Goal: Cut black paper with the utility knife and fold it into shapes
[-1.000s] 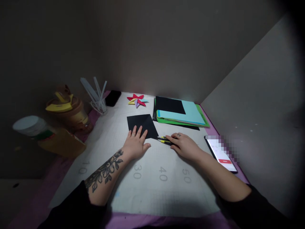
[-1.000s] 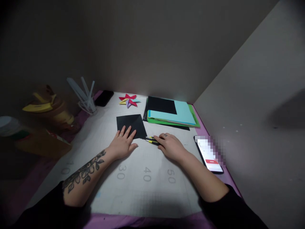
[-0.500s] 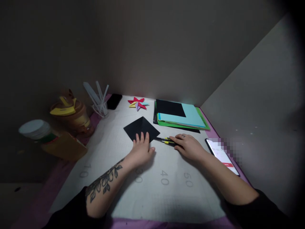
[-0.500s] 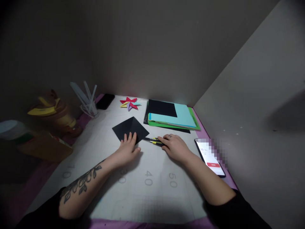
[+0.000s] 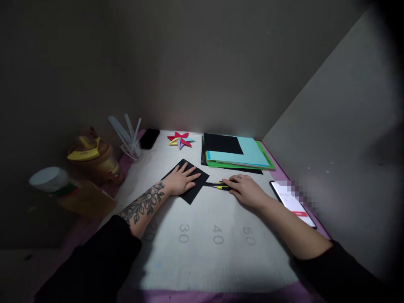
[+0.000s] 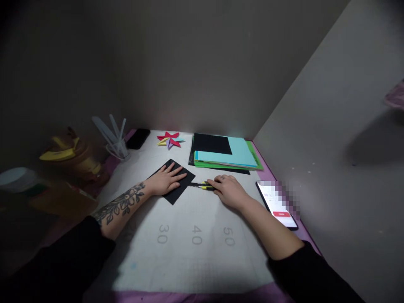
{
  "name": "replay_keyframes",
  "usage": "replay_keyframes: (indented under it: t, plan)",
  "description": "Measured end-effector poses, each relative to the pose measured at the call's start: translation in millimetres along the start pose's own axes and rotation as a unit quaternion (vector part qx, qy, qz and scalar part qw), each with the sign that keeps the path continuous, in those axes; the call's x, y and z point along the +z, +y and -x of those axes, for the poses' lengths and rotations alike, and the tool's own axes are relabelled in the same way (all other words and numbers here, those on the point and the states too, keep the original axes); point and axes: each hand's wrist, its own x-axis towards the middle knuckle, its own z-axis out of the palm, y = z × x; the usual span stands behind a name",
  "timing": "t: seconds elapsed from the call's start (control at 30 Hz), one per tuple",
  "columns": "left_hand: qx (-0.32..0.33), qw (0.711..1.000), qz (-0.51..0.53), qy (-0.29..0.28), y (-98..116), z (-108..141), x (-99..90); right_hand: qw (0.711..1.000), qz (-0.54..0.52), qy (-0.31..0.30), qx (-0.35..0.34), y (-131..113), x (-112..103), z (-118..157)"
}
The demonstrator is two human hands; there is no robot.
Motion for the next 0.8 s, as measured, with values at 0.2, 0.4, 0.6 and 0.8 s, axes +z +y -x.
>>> replay_keyframes:
  t: [0.2,0.4,0.6,0.8]
  plan:
    - [0.002,0.999,-0.014,0.038,-7,1,12.8,1.0,-0.009,0.006,0.0,-1,0,-5]
    - [-0.002,1.0,-0.003,0.024,-8,-2,11.8,0.999,-0.033,0.003,-0.016,4,0,-12]
    - [-0.007,1.0,0.004,0.016,-8,-2,11.5,0.999,-0.044,0.005,-0.027,11,0,-10]
    - [-0.004,1.0,-0.001,0.017,-8,-3,11.0,0.998,-0.049,0.01,-0.033,6,-2,-18]
